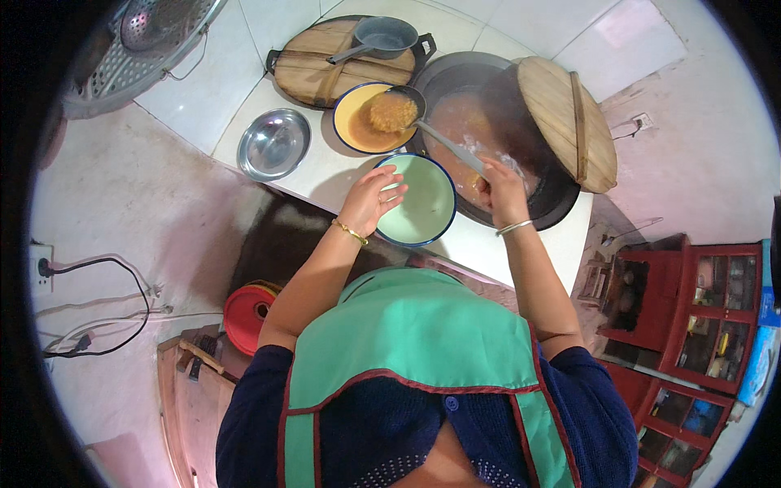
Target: The person uses a ladle to transfer soup from a large pot into three bowls, wipes the counter with a cloth, and then carries one of the bowls outside into a courtyard.
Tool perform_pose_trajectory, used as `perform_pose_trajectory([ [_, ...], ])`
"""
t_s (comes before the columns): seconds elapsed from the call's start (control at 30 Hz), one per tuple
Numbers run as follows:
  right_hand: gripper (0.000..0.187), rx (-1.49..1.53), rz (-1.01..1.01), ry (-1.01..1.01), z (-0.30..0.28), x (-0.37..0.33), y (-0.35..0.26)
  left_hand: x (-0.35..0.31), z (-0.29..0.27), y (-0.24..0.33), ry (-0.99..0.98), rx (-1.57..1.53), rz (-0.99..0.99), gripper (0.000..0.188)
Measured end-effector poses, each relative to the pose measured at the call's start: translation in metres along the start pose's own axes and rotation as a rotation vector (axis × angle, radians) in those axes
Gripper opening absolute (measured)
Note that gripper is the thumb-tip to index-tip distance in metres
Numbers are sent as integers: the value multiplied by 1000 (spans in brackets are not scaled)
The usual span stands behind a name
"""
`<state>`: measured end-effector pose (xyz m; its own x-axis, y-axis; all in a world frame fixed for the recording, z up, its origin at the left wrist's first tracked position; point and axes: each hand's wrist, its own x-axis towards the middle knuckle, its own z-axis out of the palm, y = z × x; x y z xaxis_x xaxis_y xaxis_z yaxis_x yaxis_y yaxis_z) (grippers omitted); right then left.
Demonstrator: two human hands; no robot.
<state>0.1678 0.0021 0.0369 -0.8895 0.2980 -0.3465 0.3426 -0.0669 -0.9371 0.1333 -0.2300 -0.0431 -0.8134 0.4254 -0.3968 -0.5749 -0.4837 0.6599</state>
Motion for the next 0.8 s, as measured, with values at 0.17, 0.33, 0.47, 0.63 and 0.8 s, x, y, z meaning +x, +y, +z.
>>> perform_pose_trajectory([
  [0.17, 31, -718, -626, 65, -6, -4, 28, 16, 11, -2, 38, 33, -24, 39],
  [0.33, 32, -862, -692, 213, -57, 15, 41, 33, 37, -8, 101, 84, -58, 39],
  [0.47, 33, -946, -737, 426, -126, 82, 78, 61, 67, -21, 62, 205, -103, 38],
  [0.63, 35, -1106, -482, 516, -182, 162, 109, 103, 116, -33, 28, 372, -136, 36],
  [0.8, 35, -1036, -467, 472, -190, 219, 142, 126, 136, -48, 37, 350, -166, 36],
])
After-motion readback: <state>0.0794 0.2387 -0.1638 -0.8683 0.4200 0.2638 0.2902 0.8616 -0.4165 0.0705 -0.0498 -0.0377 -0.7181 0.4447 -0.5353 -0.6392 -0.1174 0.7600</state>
